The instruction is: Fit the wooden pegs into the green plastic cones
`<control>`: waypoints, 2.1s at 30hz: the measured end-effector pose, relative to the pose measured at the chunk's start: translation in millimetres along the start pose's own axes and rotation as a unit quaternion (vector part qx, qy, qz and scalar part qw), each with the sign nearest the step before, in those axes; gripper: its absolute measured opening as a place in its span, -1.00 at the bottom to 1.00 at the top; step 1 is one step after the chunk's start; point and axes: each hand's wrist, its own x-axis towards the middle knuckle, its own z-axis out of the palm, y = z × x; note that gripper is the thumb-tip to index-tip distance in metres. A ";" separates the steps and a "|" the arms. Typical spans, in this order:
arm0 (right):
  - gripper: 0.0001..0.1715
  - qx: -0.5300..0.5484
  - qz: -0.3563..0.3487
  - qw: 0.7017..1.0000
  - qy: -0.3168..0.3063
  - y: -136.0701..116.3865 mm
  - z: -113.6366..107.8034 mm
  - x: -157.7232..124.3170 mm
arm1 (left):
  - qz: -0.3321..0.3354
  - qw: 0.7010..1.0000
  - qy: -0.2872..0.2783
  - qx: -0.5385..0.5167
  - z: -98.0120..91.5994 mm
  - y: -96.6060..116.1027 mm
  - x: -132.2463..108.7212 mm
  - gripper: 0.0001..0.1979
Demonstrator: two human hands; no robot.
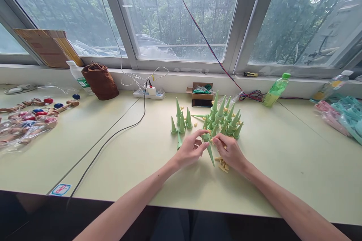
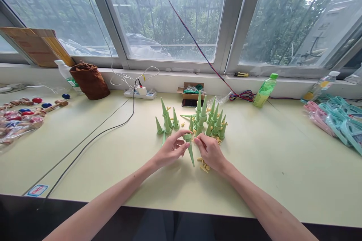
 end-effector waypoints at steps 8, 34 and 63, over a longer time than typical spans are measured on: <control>-0.58 0.010 -0.011 1.000 -0.010 0.3 -0.4 -0.7 | 0.094 0.988 0.028 0.120 1.5 -6.3 0.2 -0.67; -0.66 0.028 -0.010 0.999 0.033 -4.7 -2.8 -0.9 | -0.124 0.973 -0.028 -0.191 0.5 -0.4 6.4 -0.35; -0.56 0.032 0.018 0.999 0.005 5.8 -0.5 -0.6 | 0.061 0.997 -0.005 0.046 -0.9 -3.5 0.3 -0.67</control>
